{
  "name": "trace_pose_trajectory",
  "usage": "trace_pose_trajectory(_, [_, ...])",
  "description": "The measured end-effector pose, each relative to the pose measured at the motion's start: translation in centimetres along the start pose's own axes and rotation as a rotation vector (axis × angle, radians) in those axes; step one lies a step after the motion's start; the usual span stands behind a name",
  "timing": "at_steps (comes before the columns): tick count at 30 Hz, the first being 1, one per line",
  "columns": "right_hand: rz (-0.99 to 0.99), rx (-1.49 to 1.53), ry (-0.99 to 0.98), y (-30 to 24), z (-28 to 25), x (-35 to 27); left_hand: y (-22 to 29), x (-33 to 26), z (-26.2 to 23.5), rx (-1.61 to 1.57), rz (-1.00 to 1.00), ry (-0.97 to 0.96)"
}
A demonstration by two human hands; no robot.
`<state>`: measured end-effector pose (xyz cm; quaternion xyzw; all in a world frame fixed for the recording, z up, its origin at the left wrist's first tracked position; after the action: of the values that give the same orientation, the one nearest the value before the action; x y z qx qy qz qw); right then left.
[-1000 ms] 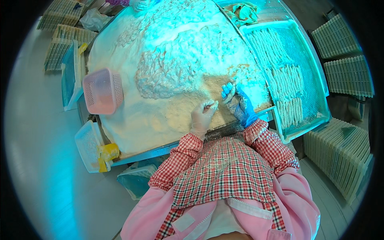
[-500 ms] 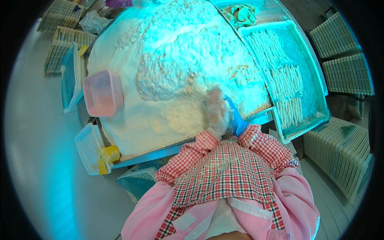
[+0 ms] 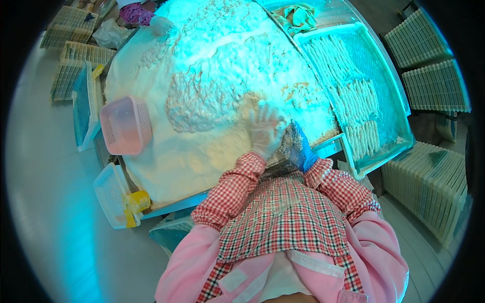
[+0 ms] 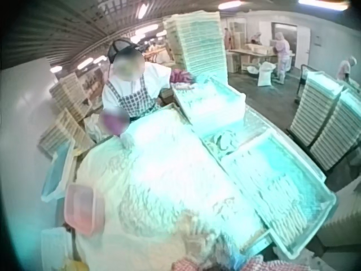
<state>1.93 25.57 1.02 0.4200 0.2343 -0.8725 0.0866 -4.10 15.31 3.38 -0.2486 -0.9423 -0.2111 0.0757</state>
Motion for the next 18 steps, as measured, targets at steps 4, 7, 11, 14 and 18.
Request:
trace_pose_trajectory(4, [-0.06,-0.096,-0.011,-1.7,0.6,1.0,-2.9,-2.1,0.8,0.215,-0.159,-0.021])
trace_pose_trajectory(7, [-0.153,-0.345,0.153,-2.2,1.9,0.4,-3.7,-2.9,0.5,-0.041,-0.488,-0.164])
trace_pose_trajectory(11, [-0.051,-0.351,-0.053,-2.3,1.0,2.0,-3.0,-1.6,-2.1,-0.444,-0.611,0.032])
trace_pose_trajectory(14, [-0.139,-0.199,-0.095,-0.1,3.3,0.4,-0.5,-1.1,-0.5,-0.334,-0.336,0.391])
trace_pose_trajectory(18, [-0.163,-0.058,-0.052,-1.1,1.1,0.7,3.1,-0.2,0.8,-0.113,-0.011,0.251])
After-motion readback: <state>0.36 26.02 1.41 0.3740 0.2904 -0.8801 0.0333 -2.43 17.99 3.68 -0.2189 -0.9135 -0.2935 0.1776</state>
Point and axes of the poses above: each hand's wrist, its own x-axis towards the middle knuckle, its own z-axis out of the palm, y = z × x, the point moved 3 cm from there along x, towards the middle knuckle, and after that the axes turned 15 degrees about y, right-handed, at the moved point
